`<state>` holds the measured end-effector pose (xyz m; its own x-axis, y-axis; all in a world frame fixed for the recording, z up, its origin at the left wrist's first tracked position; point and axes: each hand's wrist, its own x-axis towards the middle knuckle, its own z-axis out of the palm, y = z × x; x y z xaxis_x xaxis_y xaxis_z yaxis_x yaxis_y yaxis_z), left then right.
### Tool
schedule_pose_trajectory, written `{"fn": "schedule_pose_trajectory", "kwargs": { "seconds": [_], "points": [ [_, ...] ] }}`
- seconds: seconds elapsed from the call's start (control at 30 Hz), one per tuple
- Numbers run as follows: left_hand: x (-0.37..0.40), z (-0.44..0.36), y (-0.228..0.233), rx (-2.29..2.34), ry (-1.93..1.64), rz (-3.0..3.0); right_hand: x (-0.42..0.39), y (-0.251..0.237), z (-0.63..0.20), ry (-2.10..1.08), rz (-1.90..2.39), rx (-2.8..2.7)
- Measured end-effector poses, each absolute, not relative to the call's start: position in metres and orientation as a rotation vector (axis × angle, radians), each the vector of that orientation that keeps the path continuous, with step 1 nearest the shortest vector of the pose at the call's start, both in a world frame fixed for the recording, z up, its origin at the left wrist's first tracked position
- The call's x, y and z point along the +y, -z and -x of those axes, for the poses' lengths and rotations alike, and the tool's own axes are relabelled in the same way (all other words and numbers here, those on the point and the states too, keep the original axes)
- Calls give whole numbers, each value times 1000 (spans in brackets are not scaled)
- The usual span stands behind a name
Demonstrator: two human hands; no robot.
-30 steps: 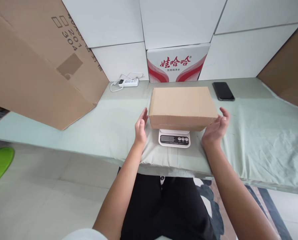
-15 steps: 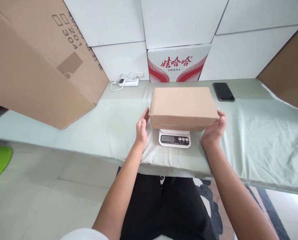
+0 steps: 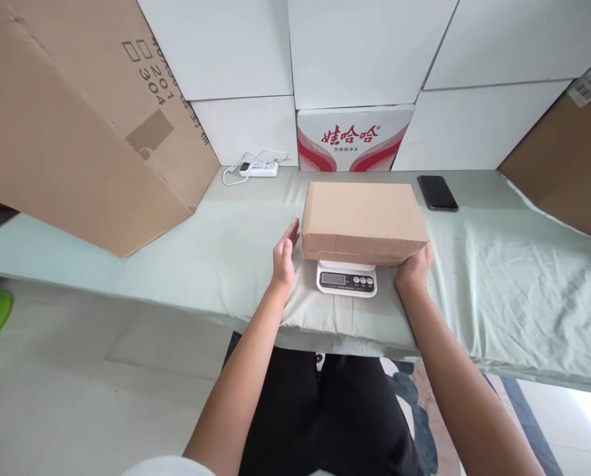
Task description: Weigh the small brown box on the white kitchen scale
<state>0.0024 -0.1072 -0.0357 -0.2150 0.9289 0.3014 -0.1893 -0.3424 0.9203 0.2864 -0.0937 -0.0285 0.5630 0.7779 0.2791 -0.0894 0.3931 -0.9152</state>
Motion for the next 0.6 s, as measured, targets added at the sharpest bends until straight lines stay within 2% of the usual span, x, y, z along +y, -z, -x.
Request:
{"fn": "schedule_pose_trajectory", "kwargs": {
  "seconds": [0.13, 0.6],
  "points": [
    [-102, -5, 38, 1014, -1713, -1098, -95, 26, -285, -555, 1055, -828],
    [-98, -1, 33, 1093, -1787, -1020, -97, 13, -281, -595, 1084, -745]
  ]
}}
